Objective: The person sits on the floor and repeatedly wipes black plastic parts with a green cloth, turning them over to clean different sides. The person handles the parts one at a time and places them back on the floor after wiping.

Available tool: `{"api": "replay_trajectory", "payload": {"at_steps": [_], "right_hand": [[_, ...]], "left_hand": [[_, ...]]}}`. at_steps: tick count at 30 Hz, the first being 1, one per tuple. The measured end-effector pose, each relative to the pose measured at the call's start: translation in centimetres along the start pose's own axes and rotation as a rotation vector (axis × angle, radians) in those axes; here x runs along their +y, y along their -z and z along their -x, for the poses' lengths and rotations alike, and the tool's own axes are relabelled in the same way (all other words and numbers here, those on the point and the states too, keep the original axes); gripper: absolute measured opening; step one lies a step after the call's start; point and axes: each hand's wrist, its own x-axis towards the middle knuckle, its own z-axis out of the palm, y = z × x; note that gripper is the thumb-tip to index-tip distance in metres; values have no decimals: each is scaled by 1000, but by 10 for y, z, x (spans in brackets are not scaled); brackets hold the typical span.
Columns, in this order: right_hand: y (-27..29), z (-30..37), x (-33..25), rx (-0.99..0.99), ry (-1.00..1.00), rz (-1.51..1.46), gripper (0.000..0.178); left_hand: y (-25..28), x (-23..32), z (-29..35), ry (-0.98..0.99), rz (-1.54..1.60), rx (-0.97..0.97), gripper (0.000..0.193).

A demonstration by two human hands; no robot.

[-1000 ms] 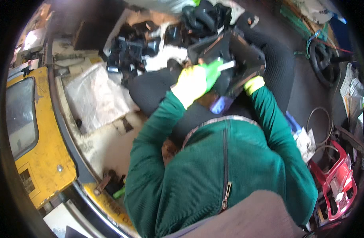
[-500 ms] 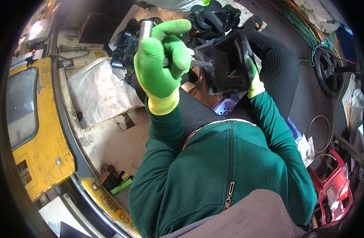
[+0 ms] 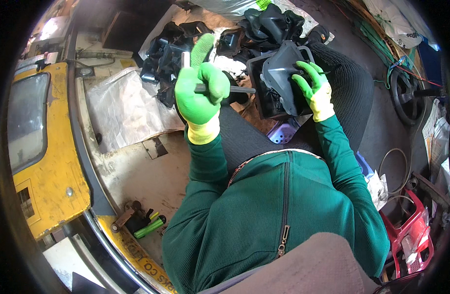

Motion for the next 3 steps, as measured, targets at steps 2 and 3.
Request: {"api": "replay_trajectory", "payload": {"at_steps": [2, 3], "right_hand": [[-3, 1, 5, -57, -198, -316, 46], [-5, 0, 7, -42, -398, -601, 43]], "left_hand": [[-10, 10, 2, -36, 146, -44, 77], [-14, 16, 4, -57, 189, -83, 79]]}}
